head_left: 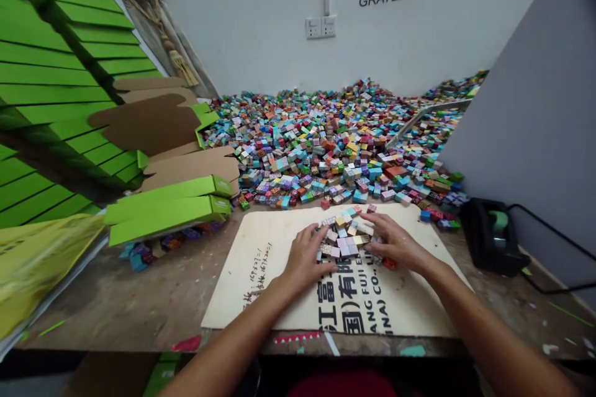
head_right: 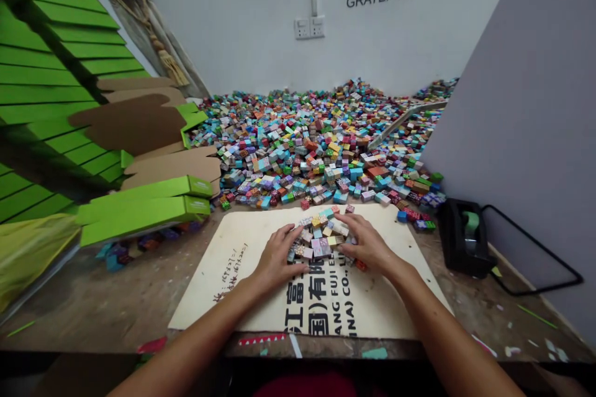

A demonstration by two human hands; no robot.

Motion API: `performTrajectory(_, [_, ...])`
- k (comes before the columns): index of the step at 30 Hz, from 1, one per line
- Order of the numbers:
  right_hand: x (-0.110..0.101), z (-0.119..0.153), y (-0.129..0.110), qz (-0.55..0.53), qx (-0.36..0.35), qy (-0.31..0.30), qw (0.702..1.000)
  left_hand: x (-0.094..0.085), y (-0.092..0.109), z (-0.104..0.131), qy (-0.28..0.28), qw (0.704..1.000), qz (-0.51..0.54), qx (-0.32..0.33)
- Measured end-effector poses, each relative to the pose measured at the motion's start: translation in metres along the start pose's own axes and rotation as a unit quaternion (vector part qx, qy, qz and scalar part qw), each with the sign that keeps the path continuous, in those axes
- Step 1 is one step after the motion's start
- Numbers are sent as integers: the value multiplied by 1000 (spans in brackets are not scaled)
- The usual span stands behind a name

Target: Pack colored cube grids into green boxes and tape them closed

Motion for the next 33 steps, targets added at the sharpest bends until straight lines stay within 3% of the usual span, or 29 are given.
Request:
performTrajectory(4, [15, -31, -26, 119, -60, -78, 988, 2, 0, -7, 5, 998, 55, 25])
performTrajectory(9, [9, -43, -38, 195, -79, -68, 975, 4, 4, -20, 22, 997, 66, 31])
performTrajectory(12, [0, -33, -23, 70, -56, -30, 996, 4, 5, -19, 22, 996, 77, 28])
performTrajectory(15, [-12, -19, 11, -55, 33, 42, 997, 1, 4, -15, 10, 995, 98, 23])
performTrajectory(18, [-20, -8, 45, 12, 146, 94, 985, -5, -1, -16, 16, 997, 79, -3])
performTrajectory(20, [-17, -7, 53, 67, 170, 80, 980, -5, -2, -23, 4, 999, 46, -21])
performTrajectory(24, [1, -21, 28, 25, 98, 49, 994, 7, 6, -37, -62, 998, -14, -5])
performTrajectory(28, [12, -31, -3, -56, 24, 29, 998, 14, 11, -38, -52, 998, -33, 19])
performTrajectory(33, [6, -19, 7, -61, 41, 41, 996, 15, 8, -26, -51, 998, -15, 30])
Point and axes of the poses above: each hand's wrist, its own z-axis away from the middle knuckle, its own x-axis out of the palm, y = z × x, the point moved 6 cm from there along -z, towards the middle knuckle, and after that the axes turned 15 degrees about z, right-handed, at the moved point
